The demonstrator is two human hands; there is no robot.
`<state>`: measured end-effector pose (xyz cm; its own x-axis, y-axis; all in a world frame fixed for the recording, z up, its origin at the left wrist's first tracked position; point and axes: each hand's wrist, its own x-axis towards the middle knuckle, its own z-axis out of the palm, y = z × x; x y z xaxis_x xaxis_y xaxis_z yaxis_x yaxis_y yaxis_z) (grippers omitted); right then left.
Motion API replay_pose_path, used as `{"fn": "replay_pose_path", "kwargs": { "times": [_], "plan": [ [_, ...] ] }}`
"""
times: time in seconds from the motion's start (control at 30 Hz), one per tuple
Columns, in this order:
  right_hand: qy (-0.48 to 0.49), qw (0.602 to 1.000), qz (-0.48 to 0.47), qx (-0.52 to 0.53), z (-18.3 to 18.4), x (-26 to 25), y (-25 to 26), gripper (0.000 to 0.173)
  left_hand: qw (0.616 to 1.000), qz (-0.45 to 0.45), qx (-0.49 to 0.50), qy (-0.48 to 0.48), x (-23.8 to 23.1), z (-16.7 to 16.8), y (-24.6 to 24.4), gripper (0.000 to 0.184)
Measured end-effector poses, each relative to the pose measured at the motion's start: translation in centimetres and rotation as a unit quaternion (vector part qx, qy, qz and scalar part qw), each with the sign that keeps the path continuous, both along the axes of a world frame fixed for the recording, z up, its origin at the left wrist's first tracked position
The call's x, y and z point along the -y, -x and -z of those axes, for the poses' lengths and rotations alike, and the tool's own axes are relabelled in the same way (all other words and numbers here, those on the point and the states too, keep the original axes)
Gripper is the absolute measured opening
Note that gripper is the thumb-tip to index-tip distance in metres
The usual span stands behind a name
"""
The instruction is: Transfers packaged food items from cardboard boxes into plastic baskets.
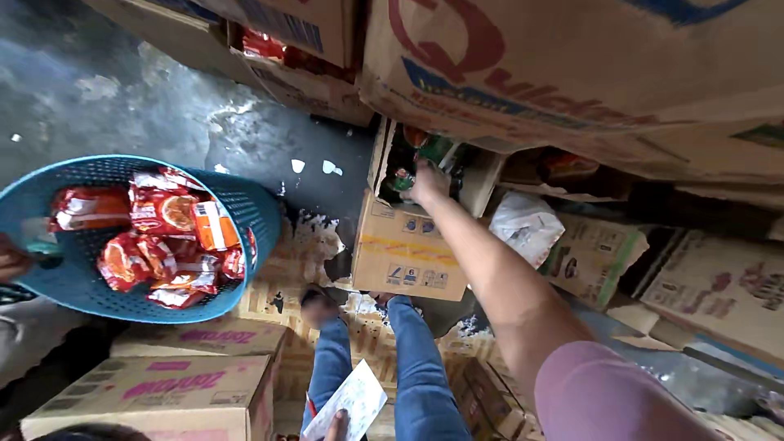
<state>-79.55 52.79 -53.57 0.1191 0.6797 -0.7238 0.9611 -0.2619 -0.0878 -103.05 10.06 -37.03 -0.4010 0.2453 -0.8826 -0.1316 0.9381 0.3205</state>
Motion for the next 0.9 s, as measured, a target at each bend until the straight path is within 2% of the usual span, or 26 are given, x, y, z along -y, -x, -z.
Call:
{"fn": "replay_pose_path", "kwargs": {
  "times": [0.07,0.1,0.13,0.17,0.23,0.27,0.3,0.33,0.4,0.47,0.5,0.57,0.63,0.73,0.8,0.87,0.9],
  "plan": [
    [0.018,0.988,0.139,-0.06,-0.7,0.5,-1.4,0.068,1.0,-0.007,-0.001,0.017,0.0,0.4,-0.2,0.018],
    [-0.032,0.966,0.23,-0.11,-1.2,1.1,-2.4,0.063,1.0,-0.014,0.004,0.017,-0.1,0.6,-0.4,0.016],
    [-0.105,0.924,0.327,-0.169,-1.3,1.8,-3.1,0.06,1.0,-0.017,0.011,0.014,0.0,0.7,-0.5,0.016],
    [-0.164,0.859,0.419,-0.245,-1.5,2.3,-3.6,0.056,1.0,-0.021,0.014,0.011,0.2,0.8,-0.6,0.018],
    [-0.191,0.732,0.552,-0.351,-0.6,1.9,-4.4,0.054,0.999,-0.037,0.013,0.011,0.6,1.3,-0.6,0.02],
    [-0.189,0.7,0.581,-0.37,0.3,1.5,-4.9,0.054,0.999,-0.04,0.013,0.015,0.6,1.4,-0.5,0.02],
    [-0.189,0.697,0.585,-0.369,0.9,1.1,-5.1,0.056,0.999,-0.043,0.013,0.013,0.6,1.5,-0.5,0.018],
    [-0.193,0.712,0.579,-0.347,0.9,0.7,-4.7,0.059,0.999,-0.047,0.016,0.01,0.4,1.7,-0.4,0.017],
    [-0.219,0.731,0.559,-0.324,-0.7,0.6,-3.4,0.062,0.998,-0.057,0.024,0.012,0.4,1.8,-0.4,0.018],
    [-0.256,0.713,0.533,-0.376,-2.9,2.5,-1.5,0.057,0.997,-0.069,0.029,0.009,0.8,2.0,-0.2,0.019],
    [-0.254,0.692,0.529,-0.421,-4.3,4.1,-0.4,0.057,0.997,-0.074,0.03,0.008,0.8,2.2,-0.1,0.019],
    [-0.212,0.653,0.538,-0.49,-6.9,8.1,3.1,0.051,0.996,-0.08,0.036,0.012,0.9,2.5,0.1,0.02],
    [-0.155,0.653,0.543,-0.505,-8.4,11.0,8.9,0.044,0.996,-0.077,0.045,0.013,1.2,2.9,0.3,0.02],
    [-0.072,0.7,0.406,-0.582,-9.3,12.4,20.2,0.072,0.996,-0.077,0.036,0.014,1.4,2.6,0.9,0.019],
    [-0.038,0.701,0.321,-0.635,-10.6,11.1,27.9,0.088,0.997,-0.076,0.024,0.011,0.8,2.4,1.1,0.018],
    [-0.026,0.723,0.273,-0.634,-12.8,9.5,32.9,0.109,0.998,-0.067,0.018,0.009,0.7,2.2,0.9,0.02],
    [-0.028,0.738,0.271,-0.618,-13.6,8.9,33.9,0.109,0.998,-0.064,0.017,0.007,0.9,2.2,0.8,0.02]
  ]
}}
